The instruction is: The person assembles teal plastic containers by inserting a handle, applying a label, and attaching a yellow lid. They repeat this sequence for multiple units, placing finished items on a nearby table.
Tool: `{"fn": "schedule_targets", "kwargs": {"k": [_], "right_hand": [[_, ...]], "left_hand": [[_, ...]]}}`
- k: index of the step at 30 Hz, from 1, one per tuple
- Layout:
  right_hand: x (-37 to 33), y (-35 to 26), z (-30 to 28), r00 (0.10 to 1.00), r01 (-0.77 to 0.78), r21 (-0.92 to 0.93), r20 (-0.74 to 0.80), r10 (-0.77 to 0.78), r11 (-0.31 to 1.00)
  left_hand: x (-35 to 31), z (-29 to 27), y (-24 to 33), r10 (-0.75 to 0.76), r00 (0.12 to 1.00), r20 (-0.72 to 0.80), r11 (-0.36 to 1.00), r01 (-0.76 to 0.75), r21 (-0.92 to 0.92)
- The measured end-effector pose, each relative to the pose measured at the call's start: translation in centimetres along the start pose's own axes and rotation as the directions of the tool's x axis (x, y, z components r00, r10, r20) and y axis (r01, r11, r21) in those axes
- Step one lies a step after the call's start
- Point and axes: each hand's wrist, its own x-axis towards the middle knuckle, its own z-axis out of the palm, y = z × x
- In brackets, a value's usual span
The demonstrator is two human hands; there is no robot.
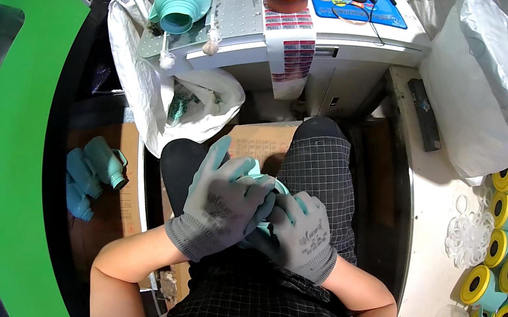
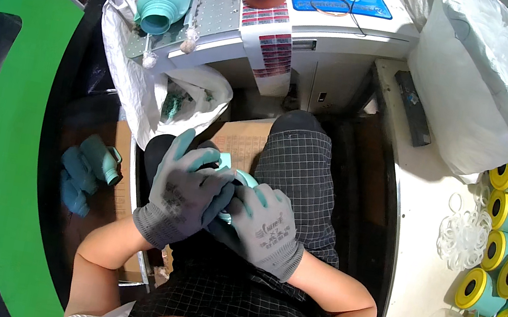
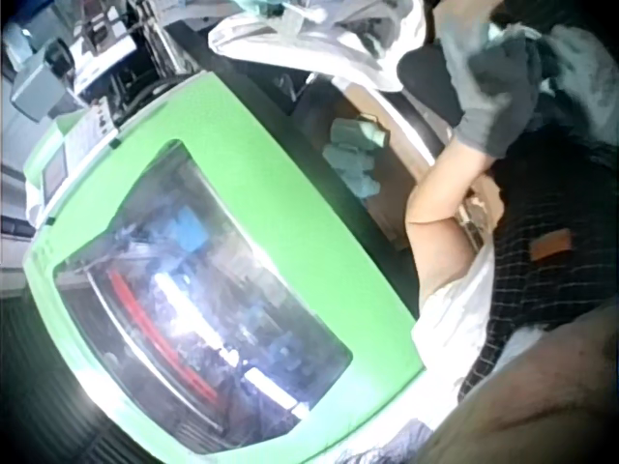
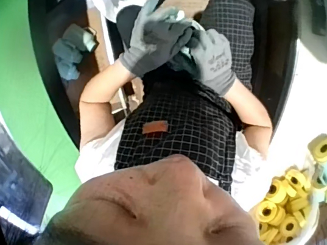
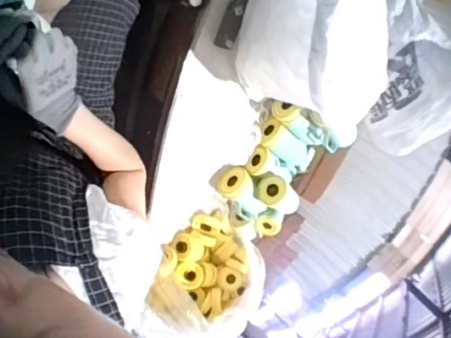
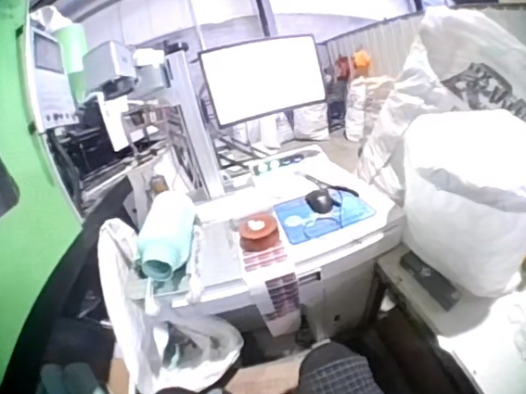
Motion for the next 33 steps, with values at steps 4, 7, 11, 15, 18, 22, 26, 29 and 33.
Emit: {"fn": "schedule_targets", "kwargs": {"k": [4, 7, 11, 15, 18, 22, 26, 29, 33], "right_hand": [[0.4, 0.2, -0.1, 0.996, 0.065, -0.035, 0.063, -0.063, 0.997], [0.5, 0.1, -0.4, 0.996, 0.05, -0.03, 0.075, -0.048, 0.998], [-0.1, 0.6, -0.6, 0.996, 0.041, 0.031, 0.078, -0.043, 0.999], [-0.4, 0.7, -0.7, 0.999, 0.034, 0.043, 0.041, -0.036, 0.999], [-0.5, 0.5, -1.1, 1.0, -0.003, 0.034, -0.02, 0.004, 0.999], [-3.1, 1.5, -2.2, 0.977, -0.042, 0.068, -0.206, 0.055, 0.997], [-11.4, 3.4, -5.0, 0.812, -0.393, 0.365, -0.293, 0.505, 0.844], [-13.2, 2.0, -7.3, 0.585, -0.725, 0.539, 0.152, 0.797, 0.429], [-17.6, 4.6, -7.0, 0.288, -0.608, 0.766, 0.456, 0.842, -0.208]], "left_hand": [[1.3, -1.1, 0.2, 0.014, 0.986, 0.168, 0.988, -0.04, 0.152], [3.5, -1.8, -0.7, 0.152, 0.965, 0.216, 0.967, -0.19, 0.169], [4.3, -1.2, -1.7, 0.251, 0.89, 0.38, 0.96, -0.279, 0.019], [4.3, -0.6, -1.6, 0.215, 0.861, 0.46, 0.974, -0.224, -0.036], [4.3, 0.4, 0.1, 0.06, 0.908, 0.415, 0.984, -0.125, 0.131], [4.2, 1.9, 0.0, 0.142, 0.986, 0.092, 0.967, -0.119, -0.224], [-3.5, 7.2, 1.5, -0.044, 0.997, -0.069, 0.93, 0.016, -0.368], [-4.3, 8.0, 4.5, 0.064, 0.993, -0.098, 0.929, -0.095, -0.358], [1.8, 5.3, 1.0, -0.044, 0.999, -0.006, 0.72, 0.027, -0.694]]}}
